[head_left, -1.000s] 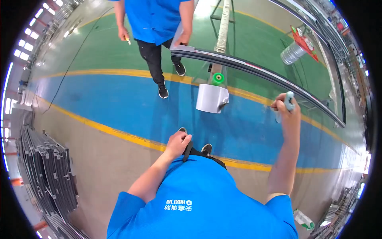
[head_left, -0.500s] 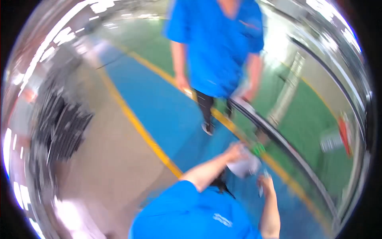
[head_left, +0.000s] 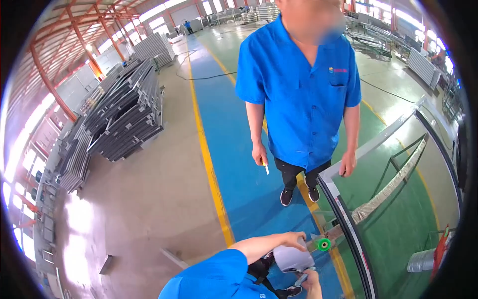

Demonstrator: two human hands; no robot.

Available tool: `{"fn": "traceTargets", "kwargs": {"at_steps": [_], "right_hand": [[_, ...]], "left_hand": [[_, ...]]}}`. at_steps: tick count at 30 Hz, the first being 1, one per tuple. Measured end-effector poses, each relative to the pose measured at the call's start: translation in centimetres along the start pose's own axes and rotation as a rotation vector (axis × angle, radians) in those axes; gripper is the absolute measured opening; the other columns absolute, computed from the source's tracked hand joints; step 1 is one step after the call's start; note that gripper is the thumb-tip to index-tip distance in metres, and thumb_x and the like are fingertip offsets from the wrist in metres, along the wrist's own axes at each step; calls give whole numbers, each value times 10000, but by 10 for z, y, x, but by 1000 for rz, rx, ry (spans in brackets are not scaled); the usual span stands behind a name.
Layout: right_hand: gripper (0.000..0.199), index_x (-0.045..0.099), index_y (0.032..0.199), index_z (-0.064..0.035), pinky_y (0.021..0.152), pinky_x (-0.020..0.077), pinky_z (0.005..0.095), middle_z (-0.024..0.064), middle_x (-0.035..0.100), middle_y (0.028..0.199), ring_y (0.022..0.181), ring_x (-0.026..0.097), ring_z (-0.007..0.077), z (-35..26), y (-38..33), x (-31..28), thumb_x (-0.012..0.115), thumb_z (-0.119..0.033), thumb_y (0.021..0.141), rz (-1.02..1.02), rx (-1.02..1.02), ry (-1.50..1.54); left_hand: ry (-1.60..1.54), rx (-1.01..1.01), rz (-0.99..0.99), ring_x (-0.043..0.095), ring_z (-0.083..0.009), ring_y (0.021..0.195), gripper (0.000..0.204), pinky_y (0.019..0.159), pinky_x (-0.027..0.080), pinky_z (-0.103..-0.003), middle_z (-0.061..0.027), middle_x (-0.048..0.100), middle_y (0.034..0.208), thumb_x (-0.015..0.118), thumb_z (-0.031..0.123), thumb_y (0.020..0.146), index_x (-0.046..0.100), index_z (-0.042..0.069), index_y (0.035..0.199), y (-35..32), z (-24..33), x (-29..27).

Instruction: Applying white protective tape to the edges of a large metal frame in a fabrication floor.

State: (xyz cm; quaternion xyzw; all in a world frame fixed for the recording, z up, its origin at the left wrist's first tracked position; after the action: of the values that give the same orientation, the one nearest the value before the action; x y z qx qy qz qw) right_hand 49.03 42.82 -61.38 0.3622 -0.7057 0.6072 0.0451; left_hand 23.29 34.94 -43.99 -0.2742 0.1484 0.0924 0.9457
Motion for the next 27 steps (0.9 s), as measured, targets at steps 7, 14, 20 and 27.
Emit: {"fn": "traceTargets", "kwargs": {"at_steps": [7, 14, 20, 27], "right_hand": [[346, 585, 1071, 57, 775, 558, 467, 162, 625, 970, 836, 642, 323, 17, -59, 53, 576, 31, 727, -73, -51, -332], [556, 596, 1242, 79, 991, 451, 302, 167, 666, 1200, 1141, 632, 244, -49, -211, 194, 523, 84, 691, -515, -87, -896], [525, 581, 1272, 63, 991, 441, 299, 153, 665, 1208, 1158, 623, 233, -84, -305, 275, 495, 98, 755, -721, -103, -1113], [465, 650, 1153, 71, 957, 483, 342, 154, 685, 1153, 1059, 654, 244, -115, -327, 269, 523, 110, 707, -564, -284, -1063]], "left_hand": [[-421, -425, 188, 607, -264, 1070, 746, 747, 559, -459, -103, 602, 1196, 726, 557, 764, 475, 160, 1344, -132, -48, 37], [-1560, -200, 371, 558, -263, 1212, 730, 964, 478, -530, -79, 516, 1392, 512, 631, 918, 342, 196, 1479, -261, -60, 153], [-1754, 309, 276, 437, -267, 1352, 967, 1063, 415, -473, -49, 388, 1519, 461, 806, 781, 272, 218, 1526, -292, 45, 184], [-1797, 308, 240, 401, -306, 1362, 1017, 1106, 399, -459, -105, 356, 1508, 639, 703, 755, 224, 182, 1525, -292, 106, 189]]}}
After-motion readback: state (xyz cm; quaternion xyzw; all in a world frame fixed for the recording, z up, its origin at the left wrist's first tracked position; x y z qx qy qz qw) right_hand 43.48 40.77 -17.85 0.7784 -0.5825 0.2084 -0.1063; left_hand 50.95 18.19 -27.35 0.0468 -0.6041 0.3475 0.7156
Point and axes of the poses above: each hand's wrist, its own y-axis towards the middle knuckle, its own x-axis out of the palm, z = x × y, the point moved 8 cm from there along y, towards the middle knuckle
